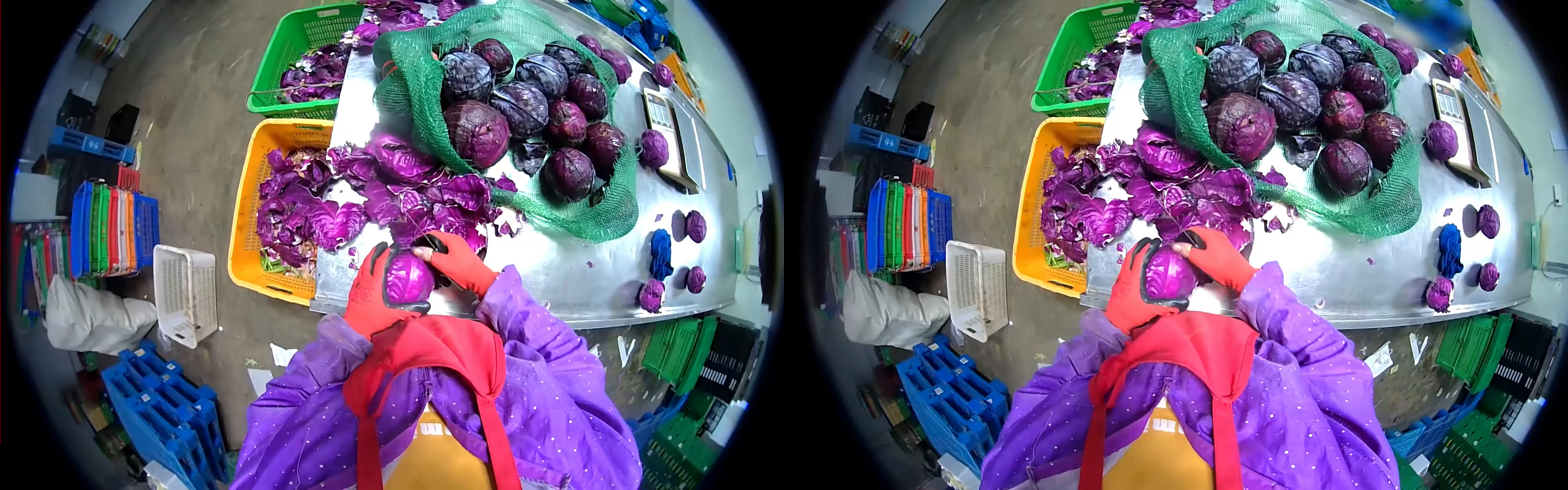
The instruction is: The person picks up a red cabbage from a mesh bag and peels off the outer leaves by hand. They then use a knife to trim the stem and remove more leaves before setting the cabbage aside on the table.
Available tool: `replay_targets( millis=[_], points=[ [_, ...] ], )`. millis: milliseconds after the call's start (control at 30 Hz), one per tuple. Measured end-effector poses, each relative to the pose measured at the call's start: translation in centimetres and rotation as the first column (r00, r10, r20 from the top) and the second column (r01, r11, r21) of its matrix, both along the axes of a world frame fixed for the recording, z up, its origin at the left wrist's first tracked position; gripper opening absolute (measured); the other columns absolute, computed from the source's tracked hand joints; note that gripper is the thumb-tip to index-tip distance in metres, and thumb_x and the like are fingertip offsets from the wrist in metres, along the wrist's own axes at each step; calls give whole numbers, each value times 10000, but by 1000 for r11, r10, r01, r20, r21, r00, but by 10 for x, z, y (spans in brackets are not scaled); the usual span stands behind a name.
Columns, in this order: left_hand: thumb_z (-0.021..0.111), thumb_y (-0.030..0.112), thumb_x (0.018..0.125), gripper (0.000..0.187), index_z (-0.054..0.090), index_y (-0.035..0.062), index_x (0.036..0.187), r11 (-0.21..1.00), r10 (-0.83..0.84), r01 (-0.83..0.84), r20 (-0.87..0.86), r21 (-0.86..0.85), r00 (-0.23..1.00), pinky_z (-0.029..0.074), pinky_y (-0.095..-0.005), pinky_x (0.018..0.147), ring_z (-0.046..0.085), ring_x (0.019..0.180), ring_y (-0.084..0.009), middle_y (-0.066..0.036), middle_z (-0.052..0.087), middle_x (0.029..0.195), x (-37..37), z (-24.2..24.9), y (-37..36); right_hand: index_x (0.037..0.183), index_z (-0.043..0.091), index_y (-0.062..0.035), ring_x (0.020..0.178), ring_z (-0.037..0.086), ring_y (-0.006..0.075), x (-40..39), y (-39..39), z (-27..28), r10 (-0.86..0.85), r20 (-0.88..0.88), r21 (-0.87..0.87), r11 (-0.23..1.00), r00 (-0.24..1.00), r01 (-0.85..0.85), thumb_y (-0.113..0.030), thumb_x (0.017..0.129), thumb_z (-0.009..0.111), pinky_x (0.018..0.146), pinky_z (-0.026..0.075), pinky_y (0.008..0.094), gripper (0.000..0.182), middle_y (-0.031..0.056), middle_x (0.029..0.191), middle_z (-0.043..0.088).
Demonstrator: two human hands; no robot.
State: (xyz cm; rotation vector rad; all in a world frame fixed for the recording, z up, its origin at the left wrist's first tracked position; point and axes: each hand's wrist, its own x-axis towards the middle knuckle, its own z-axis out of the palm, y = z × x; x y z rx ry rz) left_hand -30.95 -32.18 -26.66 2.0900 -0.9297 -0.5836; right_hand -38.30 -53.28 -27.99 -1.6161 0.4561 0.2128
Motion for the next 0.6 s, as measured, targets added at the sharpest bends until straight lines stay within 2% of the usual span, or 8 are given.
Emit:
replay_targets(
  millis=[133,267,300,333,433,533,567,600],
  points=[
    [917,343,532,1094,383,63,1444,997,-14,10,-52,-76,999,383,-466,1097,423,1315,-404,-209,389,1432,4,-18,11,909,618,11,662,542,193,12,5,-31,5,142,-281,959,990,35,-257,869,672,635,449,384,275,130,720,610],
    [915,304,565,1065,382,37,1448,913,-99,-101,-455,-395,885,372,-397,1114,454,1321,-311,-156,460,1421,15,-17,15,889,604,19,638,510,166,3,-4,-14,-194,77,-167,965,978,204,-227,867,659,612,432,376,253,104,664,566],
    [902,267,598,1024,383,21,1445,879,-116,-182,-570,-440,813,363,-386,1120,462,1317,-287,-136,476,1419,14,-7,14,887,603,21,638,488,149,2,-4,-1,-226,170,-290,919,959,268,-228,868,658,604,421,368,256,82,652,547],
    [874,238,631,977,381,25,1447,849,-135,-217,-595,-482,792,376,-393,1114,472,1307,-291,-136,478,1413,16,-8,14,899,610,17,646,489,146,0,-12,-3,-228,57,-215,948,972,235,-221,863,658,612,422,360,246,84,662,548],
    [804,186,711,869,378,35,1452,744,-210,-310,-648,-592,732,412,-411,1092,499,1281,-299,-139,489,1394,25,-9,11,925,632,3,652,524,170,-12,-34,-4,-280,66,-240,927,958,288,-208,857,649,639,443,367,223,102,683,584],
    [765,208,754,816,379,42,1453,688,-203,-440,-735,-578,648,442,-423,1062,518,1262,-299,-145,501,1380,32,-6,6,1030,649,1,794,631,228,-23,-45,-1,-324,84,-388,861,942,330,-180,862,652,749,490,374,247,148,842,653],
    [753,215,769,799,379,44,1453,680,-172,-499,-779,-537,604,452,-428,1053,525,1256,-299,-147,505,1376,31,-6,5,1160,631,-15,956,651,256,-23,-45,0,-317,143,-415,841,937,348,-200,861,688,862,494,353,356,177,1012,668],
    [740,222,783,782,379,46,1454,663,-135,-570,-826,-487,548,462,-432,1043,531,1249,-299,-149,510,1371,32,-6,3,1192,617,-19,988,646,265,-19,-39,14,-317,177,-324,875,932,359,-218,858,701,887,489,353,397,177,1051,662]
  ],
)
